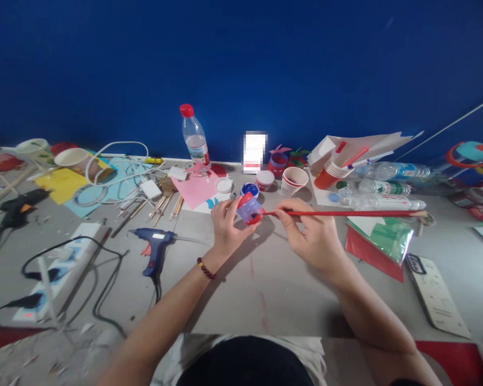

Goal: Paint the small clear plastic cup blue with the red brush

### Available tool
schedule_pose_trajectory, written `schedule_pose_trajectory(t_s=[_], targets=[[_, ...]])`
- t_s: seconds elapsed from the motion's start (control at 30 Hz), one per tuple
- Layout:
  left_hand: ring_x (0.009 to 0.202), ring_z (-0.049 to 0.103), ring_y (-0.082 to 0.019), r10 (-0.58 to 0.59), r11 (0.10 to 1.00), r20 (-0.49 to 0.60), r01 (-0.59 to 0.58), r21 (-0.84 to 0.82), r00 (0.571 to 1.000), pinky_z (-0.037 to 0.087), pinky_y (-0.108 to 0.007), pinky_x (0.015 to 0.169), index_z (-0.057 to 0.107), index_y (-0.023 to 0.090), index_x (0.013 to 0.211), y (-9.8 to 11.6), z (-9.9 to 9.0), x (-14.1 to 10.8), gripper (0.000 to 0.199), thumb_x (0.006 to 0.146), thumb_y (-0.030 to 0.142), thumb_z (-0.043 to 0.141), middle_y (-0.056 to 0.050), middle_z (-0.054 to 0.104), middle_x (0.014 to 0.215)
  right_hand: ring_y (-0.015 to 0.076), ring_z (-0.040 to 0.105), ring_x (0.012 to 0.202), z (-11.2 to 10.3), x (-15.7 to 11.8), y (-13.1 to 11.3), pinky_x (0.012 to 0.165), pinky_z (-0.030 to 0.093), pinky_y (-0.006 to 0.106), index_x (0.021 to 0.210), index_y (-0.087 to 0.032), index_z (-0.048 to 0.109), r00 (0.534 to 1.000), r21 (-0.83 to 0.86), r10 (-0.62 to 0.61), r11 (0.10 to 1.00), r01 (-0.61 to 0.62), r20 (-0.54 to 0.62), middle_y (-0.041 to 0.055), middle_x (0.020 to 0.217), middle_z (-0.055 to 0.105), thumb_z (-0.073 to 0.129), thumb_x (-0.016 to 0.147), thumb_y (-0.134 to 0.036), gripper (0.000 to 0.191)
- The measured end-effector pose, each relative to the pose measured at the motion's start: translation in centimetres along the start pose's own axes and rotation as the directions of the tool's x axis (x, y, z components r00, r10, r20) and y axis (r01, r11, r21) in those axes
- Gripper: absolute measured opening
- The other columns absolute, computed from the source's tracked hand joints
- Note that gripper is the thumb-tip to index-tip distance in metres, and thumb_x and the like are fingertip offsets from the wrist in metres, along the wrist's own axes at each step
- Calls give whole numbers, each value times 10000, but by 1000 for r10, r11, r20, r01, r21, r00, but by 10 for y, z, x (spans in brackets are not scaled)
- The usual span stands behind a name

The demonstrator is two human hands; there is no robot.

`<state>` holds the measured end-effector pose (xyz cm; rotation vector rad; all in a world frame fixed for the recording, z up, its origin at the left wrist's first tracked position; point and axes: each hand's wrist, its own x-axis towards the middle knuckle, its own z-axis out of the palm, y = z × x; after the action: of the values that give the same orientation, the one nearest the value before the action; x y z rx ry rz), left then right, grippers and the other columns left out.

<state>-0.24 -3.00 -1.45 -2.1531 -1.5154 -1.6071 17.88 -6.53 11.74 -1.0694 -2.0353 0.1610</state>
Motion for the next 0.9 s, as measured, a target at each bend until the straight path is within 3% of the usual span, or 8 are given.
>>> schedule_pose_trajectory(t_s=[0.33, 0.53, 0.73, 0.9], targets=[[1020, 566, -251, 2, 1000, -22, -2, 24, 1000, 458, -419, 946, 523, 217, 1302, 2, 1, 0, 716, 714, 513, 804, -95, 574, 1099, 131, 586, 616, -5, 2, 18, 604, 458, 254, 900, -215, 592, 996, -70, 89, 993, -90, -22, 13, 800, 684, 493, 948, -172, 119], [1098, 567, -270, -36, 998, 1, 36, -45, 999, 467, -448, 976, 463, 217, 1296, 6, 1, 0, 661, 736, 363, 781, -114, 575, 1164, 142, 628, 614, -7, 5, 24, 591, 470, 265, 884, -222, 608, 991, -78, 92, 992, -100, -101, 19, 820, 713, 524, 942, -200, 104], [1139, 557, -269, -94, 986, 54, 100, -132, 994, 475, -467, 987, 397, 219, 1302, 4, 3, -2, 683, 708, 226, 735, -116, 549, 1196, 152, 658, 657, -11, 4, 18, 598, 487, 270, 890, -220, 622, 985, -25, 138, 990, -142, -107, 20, 815, 710, 533, 953, -220, 108], [1112, 561, -257, -105, 983, 57, 113, -143, 993, 482, -459, 977, 419, 219, 1269, 3, 3, -1, 650, 707, 234, 745, -103, 554, 1166, 149, 648, 701, -10, -1, 7, 663, 501, 276, 935, -227, 607, 994, -27, 62, 998, -65, -89, 15, 848, 702, 525, 955, -185, 95]])
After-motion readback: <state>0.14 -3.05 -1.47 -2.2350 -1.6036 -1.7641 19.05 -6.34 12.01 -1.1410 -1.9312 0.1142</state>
